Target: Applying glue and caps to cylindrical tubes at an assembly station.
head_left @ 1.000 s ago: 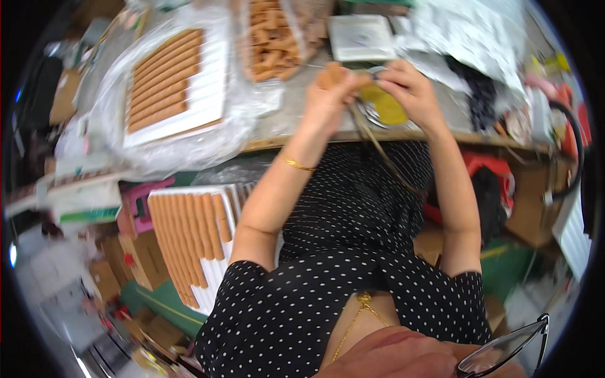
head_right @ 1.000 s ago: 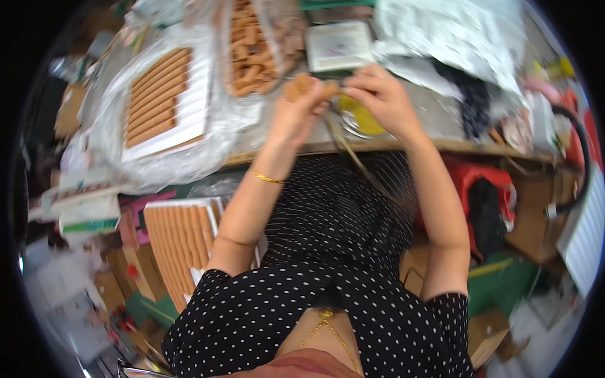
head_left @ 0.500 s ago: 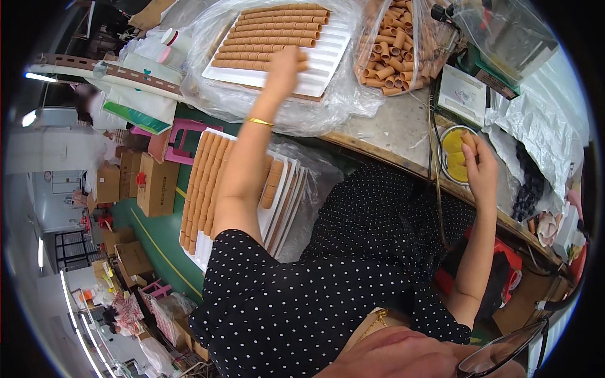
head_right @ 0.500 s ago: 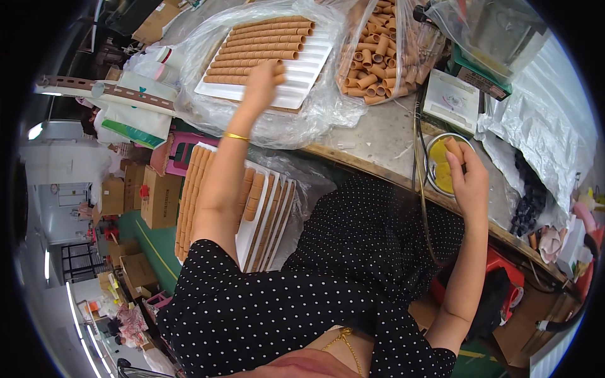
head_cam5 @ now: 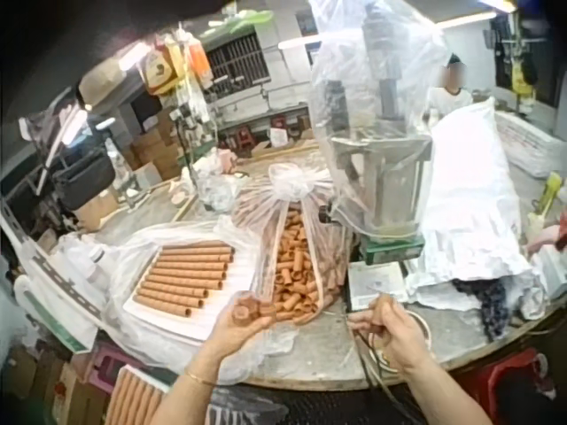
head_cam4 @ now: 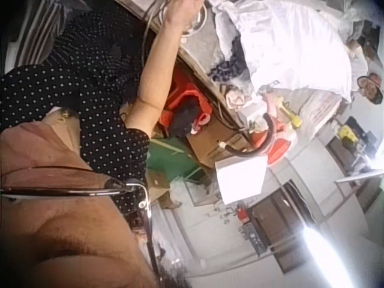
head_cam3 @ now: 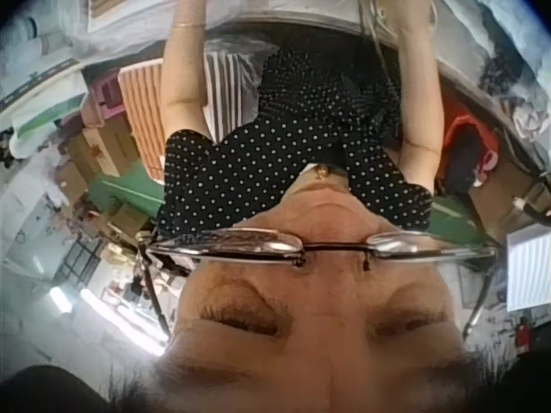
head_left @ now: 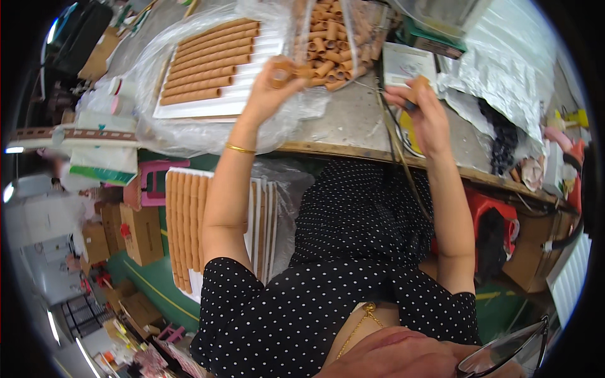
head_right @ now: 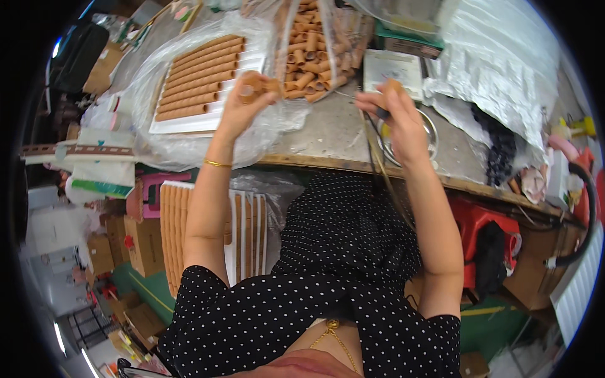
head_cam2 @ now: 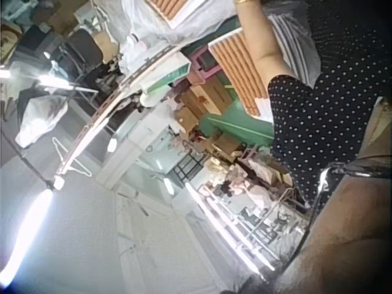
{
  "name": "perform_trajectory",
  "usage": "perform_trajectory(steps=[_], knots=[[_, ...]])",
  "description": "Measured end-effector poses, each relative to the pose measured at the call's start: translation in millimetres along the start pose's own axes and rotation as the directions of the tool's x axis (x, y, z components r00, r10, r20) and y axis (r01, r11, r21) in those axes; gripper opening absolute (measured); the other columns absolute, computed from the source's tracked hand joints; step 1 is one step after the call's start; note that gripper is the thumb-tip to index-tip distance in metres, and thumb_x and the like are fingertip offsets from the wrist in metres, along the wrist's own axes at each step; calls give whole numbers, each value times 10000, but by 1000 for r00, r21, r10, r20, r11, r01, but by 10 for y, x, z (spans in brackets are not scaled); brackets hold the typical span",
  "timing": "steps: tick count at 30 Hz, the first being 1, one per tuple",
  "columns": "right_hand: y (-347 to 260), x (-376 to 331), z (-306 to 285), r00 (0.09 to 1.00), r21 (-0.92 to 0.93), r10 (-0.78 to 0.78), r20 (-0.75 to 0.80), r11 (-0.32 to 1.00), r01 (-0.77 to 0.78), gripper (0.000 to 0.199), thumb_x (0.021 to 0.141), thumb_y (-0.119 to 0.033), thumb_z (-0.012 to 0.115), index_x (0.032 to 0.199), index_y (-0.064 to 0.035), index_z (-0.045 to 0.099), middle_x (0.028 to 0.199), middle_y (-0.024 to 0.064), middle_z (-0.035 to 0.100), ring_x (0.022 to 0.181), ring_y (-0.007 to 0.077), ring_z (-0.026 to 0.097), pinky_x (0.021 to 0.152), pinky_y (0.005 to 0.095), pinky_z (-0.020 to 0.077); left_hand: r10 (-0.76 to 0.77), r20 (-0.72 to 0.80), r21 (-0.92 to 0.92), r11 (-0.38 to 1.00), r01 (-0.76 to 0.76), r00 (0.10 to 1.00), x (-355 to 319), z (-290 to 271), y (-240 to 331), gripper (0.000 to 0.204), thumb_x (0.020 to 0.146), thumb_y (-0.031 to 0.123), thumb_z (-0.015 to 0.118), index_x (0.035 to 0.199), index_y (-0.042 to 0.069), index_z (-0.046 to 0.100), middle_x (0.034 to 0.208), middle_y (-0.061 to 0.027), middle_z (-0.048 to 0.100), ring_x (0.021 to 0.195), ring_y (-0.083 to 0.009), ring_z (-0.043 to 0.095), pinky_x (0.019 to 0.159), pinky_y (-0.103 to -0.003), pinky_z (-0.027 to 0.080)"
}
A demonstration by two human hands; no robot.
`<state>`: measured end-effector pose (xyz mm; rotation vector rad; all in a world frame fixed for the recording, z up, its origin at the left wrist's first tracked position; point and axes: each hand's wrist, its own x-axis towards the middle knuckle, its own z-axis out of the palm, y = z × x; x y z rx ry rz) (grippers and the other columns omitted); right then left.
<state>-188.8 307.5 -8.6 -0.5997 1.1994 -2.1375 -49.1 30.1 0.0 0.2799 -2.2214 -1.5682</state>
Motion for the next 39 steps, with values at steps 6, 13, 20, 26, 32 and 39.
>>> perform_trajectory(steps=[6, 13, 20, 26, 32, 39], knots=[[178, 183, 56, 1000, 135, 15, -23, 991, -12, 351, 971, -299, 387, 1145, 6, 405, 1104, 99, 532, 1128, 250, 514, 981, 344, 339, 158, 237, -97, 986, -139, 959, 89, 1273, 289, 396, 733, 107, 734, 1050, 56, 502, 988, -47, 597, 903, -142, 584, 762, -291, 492], [35, -13, -253, 974, -593, -227, 12, 783, 190, 325, 891, -263, 556, 1089, -9, 507, 1003, 75, 561, 990, 179, 548, 828, 285, 432, 133, 133, -54, 991, -126, 982, 160, 1632, 341, 412, 709, 125, 738, 1036, 49, 499, 912, -73, 639, 824, -176, 629, 743, -291, 498], [-75, 260, -490, 967, -931, -247, 71, 332, 153, 244, 803, -236, 660, 927, -33, 605, 833, 89, 584, 715, 205, 580, 646, 323, 462, -23, -87, -9, 1000, 22, 996, 218, 1759, 112, 420, 715, 97, 727, 1048, 25, 481, 838, -59, 626, 770, -185, 620, 716, -303, 494], [54, 767, -712, 949, -1000, -315, -12, 3, -11, 346, 761, -391, 654, 863, -61, 641, 865, 120, 602, 798, 301, 608, 683, 400, 486, -79, -134, -109, 992, 65, 988, 71, 1812, 120, 362, 742, 62, 695, 1028, 10, 480, 769, -44, 591, 699, -104, 564, 669, -242, 467], [203, 797, -827, 931, -998, -364, 10, 54, 32, 383, 741, -423, 665, 868, -62, 643, 884, 105, 612, 808, 284, 608, 688, 390, 490, -110, -122, -252, 965, 77, 986, -27, 1802, 130, 343, 747, 45, 688, 1019, 9, 483, 782, -25, 577, 709, -86, 546, 668, -225, 462], [-100, 675, -606, 973, -983, -228, -39, 185, 4, 328, 768, -323, 686, 915, -32, 652, 837, 76, 641, 739, 183, 602, 686, 299, 477, -259, -82, -501, 845, 184, 962, 64, 1783, 175, 272, 797, 53, 669, 1013, 26, 506, 927, -57, 605, 821, -126, 590, 727, -246, 486]])
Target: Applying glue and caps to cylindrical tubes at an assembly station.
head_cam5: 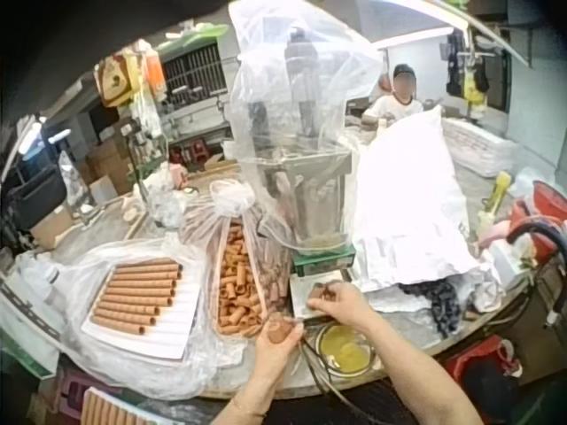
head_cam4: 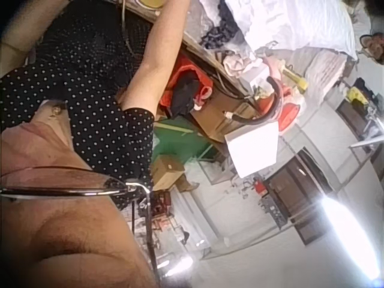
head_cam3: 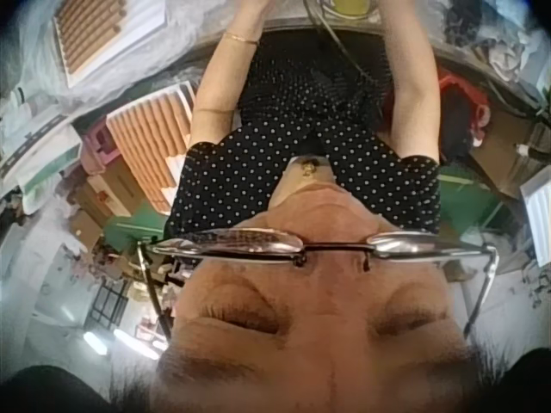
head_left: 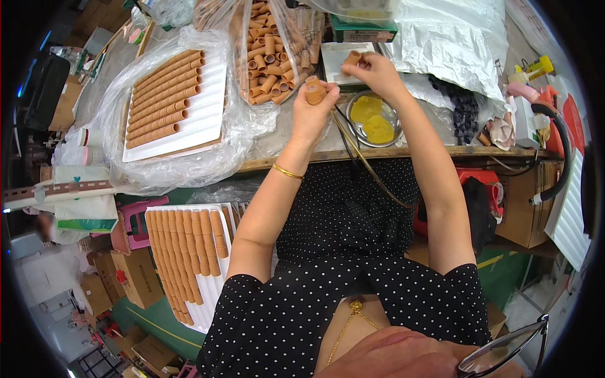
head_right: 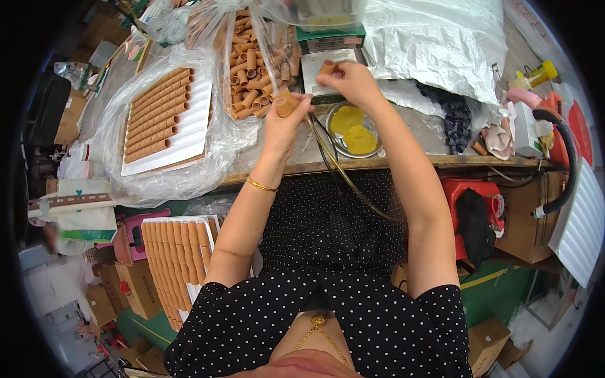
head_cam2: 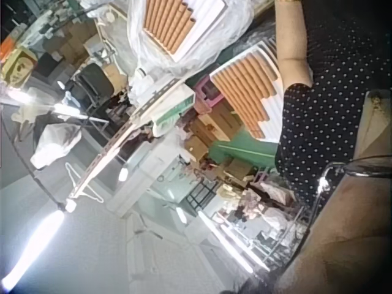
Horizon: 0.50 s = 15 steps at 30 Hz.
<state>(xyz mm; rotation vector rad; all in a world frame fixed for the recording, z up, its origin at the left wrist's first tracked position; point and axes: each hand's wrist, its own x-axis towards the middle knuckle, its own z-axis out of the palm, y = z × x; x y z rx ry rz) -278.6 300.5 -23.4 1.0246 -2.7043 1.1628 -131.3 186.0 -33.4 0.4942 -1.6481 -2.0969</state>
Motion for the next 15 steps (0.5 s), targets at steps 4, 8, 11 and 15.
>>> perform_trajectory(steps=[4, 8, 11, 15], knots=[[-226, -317, -205, 762, 585, -248, 598, 785, -203, 297, 799, -204, 683, 1020, -15, 619, 860, 12, 611, 795, 79, 541, 721, 240, 448, -226, 353, -327, 879, 346, 908, -75, -231, 178, 308, 793, 41, 670, 1039, 1, 491, 980, -90, 598, 858, -211, 616, 778, -307, 528], [-320, -539, -280, 755, 765, -345, 558, 566, -306, 287, 867, -173, 596, 1101, -7, 572, 884, 2, 586, 805, 70, 517, 720, 224, 433, -243, 527, -246, 874, 420, 814, -276, -280, 147, 448, 752, 6, 696, 1144, -11, 481, 992, -103, 595, 867, -202, 619, 753, -319, 540], [-325, -622, -321, 772, 629, -421, 476, 777, 36, 269, 897, -164, 549, 1113, -4, 556, 858, -15, 547, 825, 51, 501, 724, 213, 424, -179, 516, -231, 913, 337, 838, -402, -233, 97, 509, 705, -13, 724, 1153, 9, 483, 1024, -85, 583, 909, -168, 596, 787, -310, 521], [-371, -819, -290, 799, 537, -106, 592, 791, -294, 221, 908, -156, 533, 1090, -33, 560, 782, -38, 555, 563, 9, 421, 481, 163, 321, 12, 317, -79, 997, 14, 948, -631, -171, 145, 523, 702, 73, 752, 1139, 56, 466, 1054, -58, 553, 951, -151, 563, 804, -306, 494]])
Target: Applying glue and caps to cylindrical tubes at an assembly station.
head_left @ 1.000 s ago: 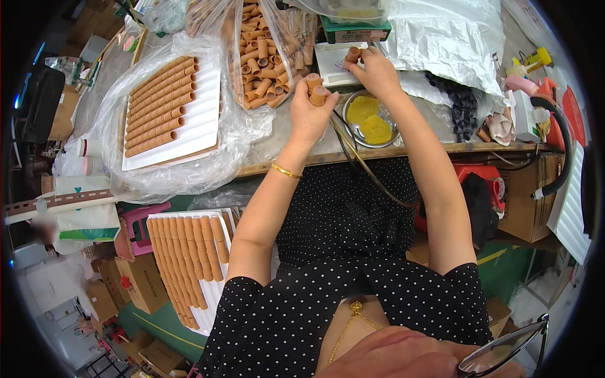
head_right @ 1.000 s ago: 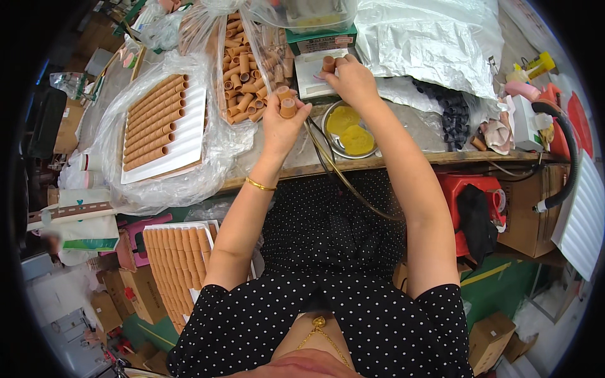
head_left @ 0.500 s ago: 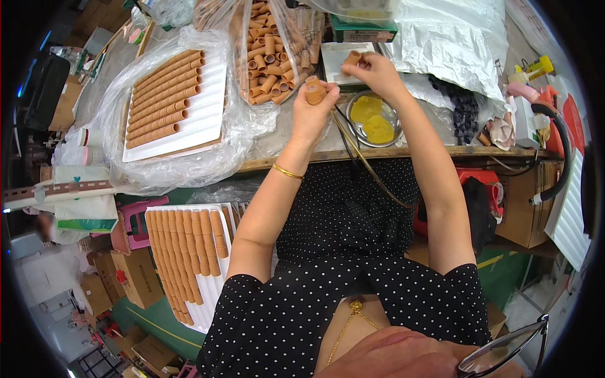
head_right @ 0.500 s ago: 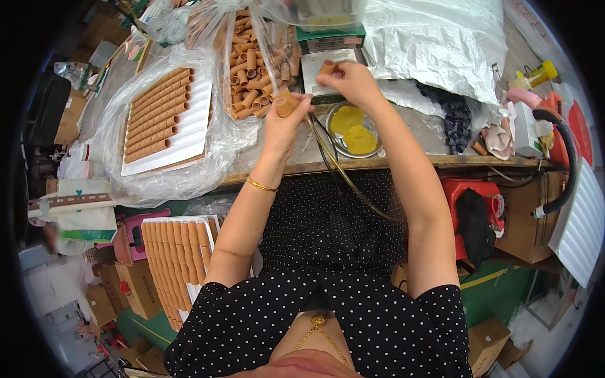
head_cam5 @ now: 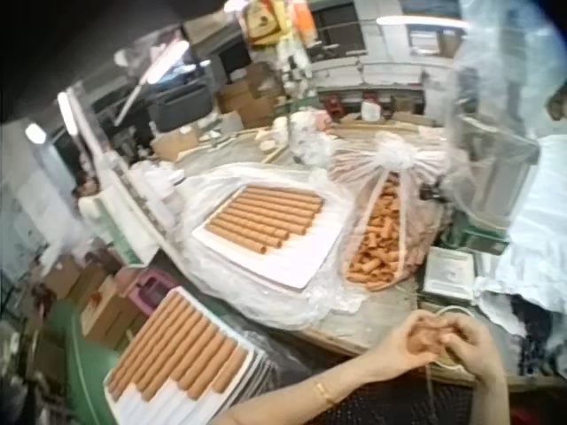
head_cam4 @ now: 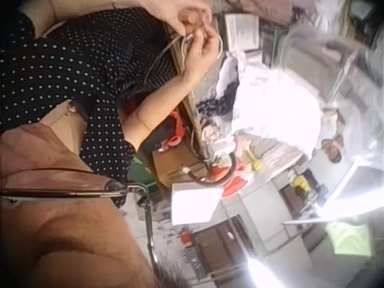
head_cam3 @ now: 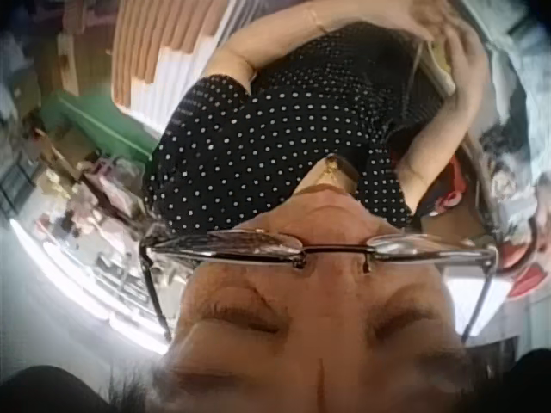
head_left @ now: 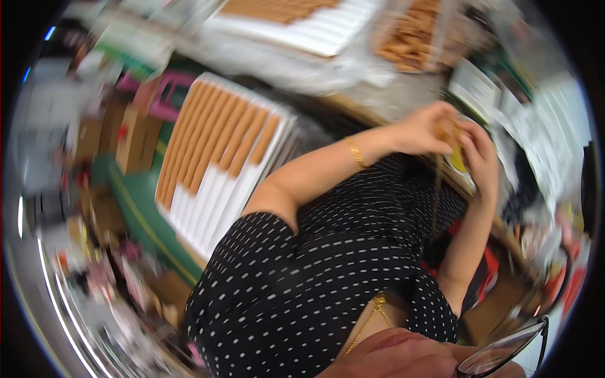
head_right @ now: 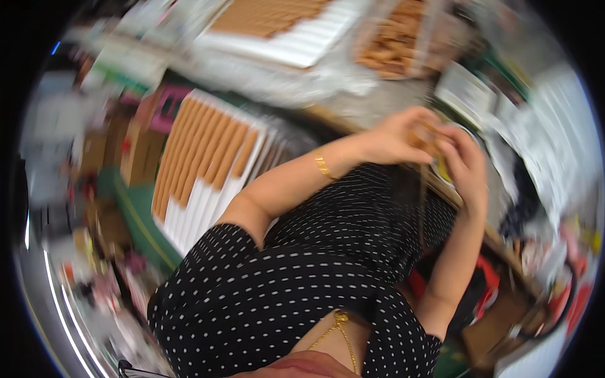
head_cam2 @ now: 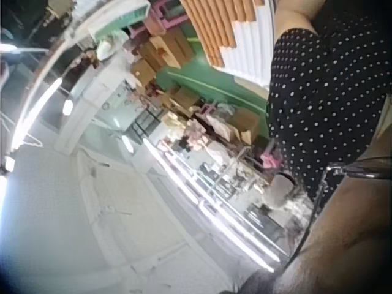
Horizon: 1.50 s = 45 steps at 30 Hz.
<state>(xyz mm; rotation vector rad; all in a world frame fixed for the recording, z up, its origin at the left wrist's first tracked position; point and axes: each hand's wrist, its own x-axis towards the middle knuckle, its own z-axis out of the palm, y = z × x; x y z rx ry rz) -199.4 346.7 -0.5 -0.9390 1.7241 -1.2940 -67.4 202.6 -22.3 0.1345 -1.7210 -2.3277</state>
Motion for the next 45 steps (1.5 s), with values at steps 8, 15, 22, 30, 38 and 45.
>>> perform_trajectory(steps=[8, 15, 22, 30, 38, 45], knots=[[62, 74, 687, 974, 107, -135, -180, 982, 156, 210, 928, -133, 511, 1106, -23, 531, 846, -4, 570, 544, 7, 419, 449, 145, 308, 643, -106, 877, 420, -233, 759, -532, 37, 97, 388, 669, 77, 697, 1001, 26, 502, 883, -141, 573, 841, -337, 561, 750, -401, 453], [-71, 160, 1024, 974, 113, -227, 17, 968, 223, 234, 912, -147, 547, 1109, -24, 529, 771, -37, 490, 544, 11, 400, 454, 142, 300, 564, -113, 993, 85, 79, 818, -1939, -706, 759, 129, 676, 87, 662, 795, 101, 616, 891, -66, 615, 837, -287, 573, 720, -380, 466], [-157, 284, 1058, 991, 110, -117, 70, 988, 109, 210, 895, -165, 580, 1058, -33, 566, 701, -58, 481, 545, 9, 385, 480, 146, 291, 559, -638, 547, -157, 823, 530, -3624, -1030, 856, 327, 710, -42, 528, 1033, 3, 545, 945, -168, 575, 905, -331, 541, 793, -394, 450], [-171, 283, 1124, 980, 58, -176, 95, 984, 171, 195, 891, -170, 588, 1033, -35, 582, 725, -54, 499, 561, 12, 393, 494, 147, 294, 565, -708, 467, -75, 881, 424, -3682, -903, 542, 538, 699, -72, 523, 1226, 3, 439, 1227, -250, 395, 1151, -377, 402, 972, -384, 357], [-76, 234, 1075, 992, 103, -118, 51, 988, 112, 167, 890, -159, 586, 1011, -44, 591, 725, -58, 495, 576, 10, 398, 502, 152, 301, 558, -830, 539, 793, 284, 17, -3663, -883, 153, 640, 895, 211, 516, 1377, -41, 179, 1431, -229, 182, 1349, -312, 164, 1104, -360, 140], [18, 151, 858, 997, 125, -77, -17, 989, 79, 138, 870, -130, 601, 965, -29, 601, 764, -52, 524, 661, 18, 442, 575, 174, 376, 702, -698, 562, 414, 716, 141, -3335, -803, 416, 544, 971, 297, 321, 1370, -58, 213, 1444, -201, 187, 1349, -301, 154, 1105, -391, 105]])
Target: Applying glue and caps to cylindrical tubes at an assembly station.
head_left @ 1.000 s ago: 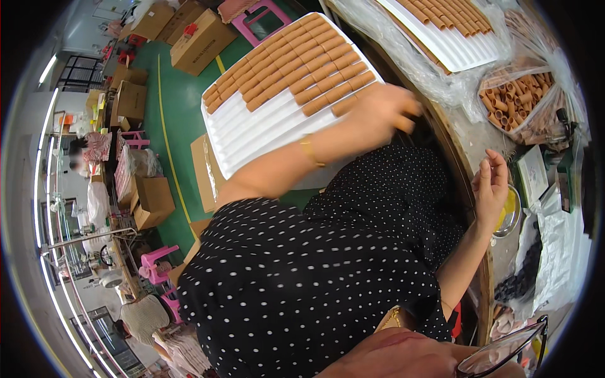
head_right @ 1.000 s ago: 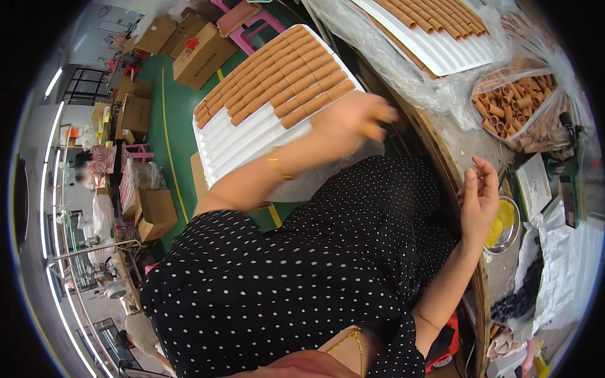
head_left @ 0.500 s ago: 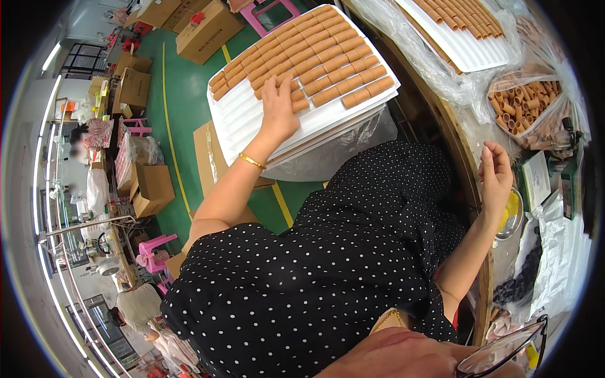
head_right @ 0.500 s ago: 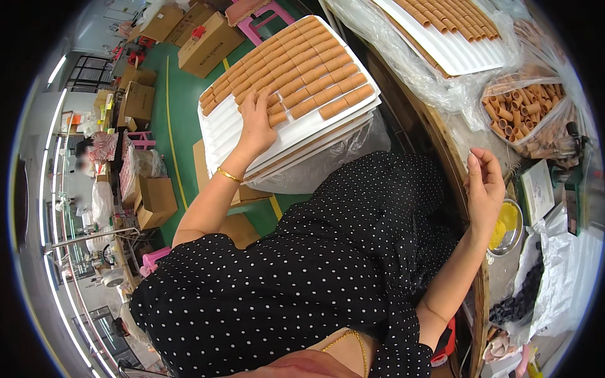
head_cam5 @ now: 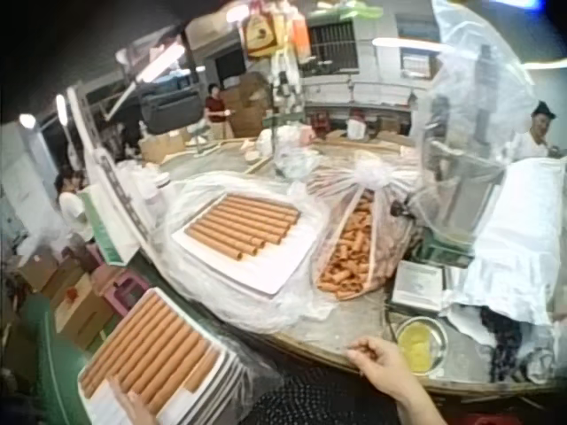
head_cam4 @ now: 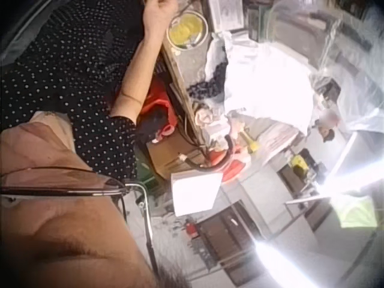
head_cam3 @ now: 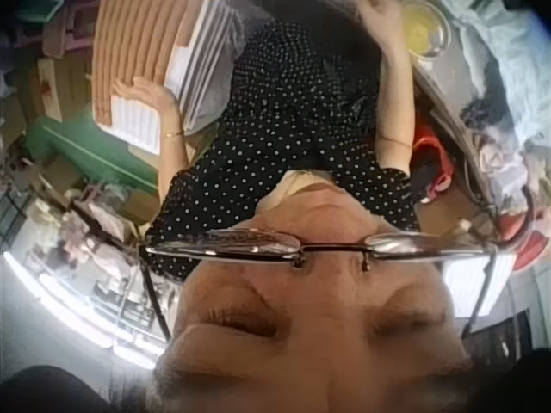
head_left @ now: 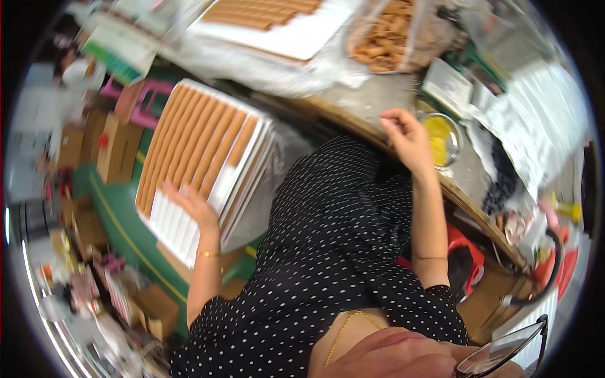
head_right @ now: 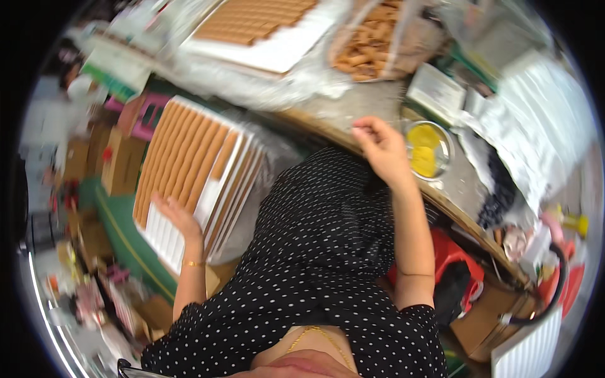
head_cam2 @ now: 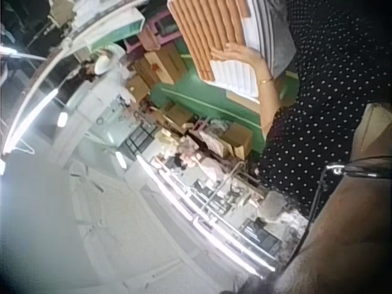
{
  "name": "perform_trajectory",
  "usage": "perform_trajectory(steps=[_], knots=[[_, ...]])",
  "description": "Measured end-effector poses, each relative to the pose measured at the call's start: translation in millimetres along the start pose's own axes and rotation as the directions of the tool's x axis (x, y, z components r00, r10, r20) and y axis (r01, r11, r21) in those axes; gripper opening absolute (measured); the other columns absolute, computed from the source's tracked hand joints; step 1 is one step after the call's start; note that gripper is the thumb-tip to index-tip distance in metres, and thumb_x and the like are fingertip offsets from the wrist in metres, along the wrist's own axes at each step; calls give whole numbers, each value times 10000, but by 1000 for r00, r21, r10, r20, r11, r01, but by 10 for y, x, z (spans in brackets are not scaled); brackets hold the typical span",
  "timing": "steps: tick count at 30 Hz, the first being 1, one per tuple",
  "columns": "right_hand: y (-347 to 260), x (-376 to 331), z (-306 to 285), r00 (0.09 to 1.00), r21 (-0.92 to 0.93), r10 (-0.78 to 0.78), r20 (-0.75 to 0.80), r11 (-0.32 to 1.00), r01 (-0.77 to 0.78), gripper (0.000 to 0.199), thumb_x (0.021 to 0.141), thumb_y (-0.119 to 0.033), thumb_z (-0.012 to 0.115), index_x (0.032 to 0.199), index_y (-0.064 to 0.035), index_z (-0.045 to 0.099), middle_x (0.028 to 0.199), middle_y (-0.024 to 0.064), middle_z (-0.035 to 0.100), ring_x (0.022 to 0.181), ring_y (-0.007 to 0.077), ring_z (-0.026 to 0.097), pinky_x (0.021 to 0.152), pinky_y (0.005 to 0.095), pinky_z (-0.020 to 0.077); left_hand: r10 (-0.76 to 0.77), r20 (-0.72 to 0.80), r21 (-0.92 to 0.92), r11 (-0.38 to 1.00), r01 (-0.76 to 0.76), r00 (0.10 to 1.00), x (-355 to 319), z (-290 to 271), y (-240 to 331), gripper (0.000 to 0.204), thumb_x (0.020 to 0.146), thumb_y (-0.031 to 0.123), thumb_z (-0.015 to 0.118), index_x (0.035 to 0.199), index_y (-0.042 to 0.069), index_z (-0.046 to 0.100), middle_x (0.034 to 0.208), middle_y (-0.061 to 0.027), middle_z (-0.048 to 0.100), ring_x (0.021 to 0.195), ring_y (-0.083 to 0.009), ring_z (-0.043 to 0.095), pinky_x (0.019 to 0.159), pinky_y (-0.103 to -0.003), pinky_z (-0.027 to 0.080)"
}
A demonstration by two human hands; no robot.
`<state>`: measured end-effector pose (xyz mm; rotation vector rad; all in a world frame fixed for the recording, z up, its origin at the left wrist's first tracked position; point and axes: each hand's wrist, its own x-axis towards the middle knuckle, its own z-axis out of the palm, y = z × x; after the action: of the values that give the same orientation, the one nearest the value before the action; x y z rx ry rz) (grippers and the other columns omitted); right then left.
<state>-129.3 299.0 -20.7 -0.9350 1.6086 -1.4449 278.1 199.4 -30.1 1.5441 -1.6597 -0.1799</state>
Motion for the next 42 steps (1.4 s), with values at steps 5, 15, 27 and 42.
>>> perform_trajectory(steps=[5, 15, 27, 42], knots=[[71, -158, -333, 993, -45, 29, -112, 998, -34, 144, 864, -127, 609, 955, -16, 602, 751, -56, 524, 650, 17, 444, 573, 169, 378, 431, 57, -402, 836, -375, 901, 61, 731, 881, 527, 956, 233, 308, 1379, -57, 189, 1450, -192, 183, 1353, -302, 164, 1102, -413, 134], [313, -898, -1369, 842, -102, 8, -540, 992, -75, 142, 873, -123, 593, 965, -15, 598, 706, -62, 512, 624, 21, 435, 560, 171, 366, 720, 401, -437, 694, -573, 566, 626, 3352, 2674, 219, 782, 152, 640, 935, -3, 612, 870, -166, 636, 776, -310, 612, 685, -388, 482], [595, -827, -2351, 693, -858, -515, -505, 388, -337, 154, 779, -113, 610, 896, -13, 607, 875, 139, 623, 814, 298, 607, 665, 384, 494, 730, 388, -603, 663, -444, 562, 362, 3060, 2854, 233, 811, 87, 625, 1010, -28, 588, 938, -139, 609, 832, -238, 584, 755, -305, 486], [641, -632, -2476, 765, -855, -423, -485, 44, -518, 365, 744, -194, 579, 1086, -69, 551, 1044, 163, 591, 955, 325, 571, 779, 417, 483, 670, 654, -721, 408, 561, 353, -438, 2755, 2673, 280, 755, -71, 645, 995, 6, 522, 972, -52, 552, 933, -136, 539, 841, -284, 498]])
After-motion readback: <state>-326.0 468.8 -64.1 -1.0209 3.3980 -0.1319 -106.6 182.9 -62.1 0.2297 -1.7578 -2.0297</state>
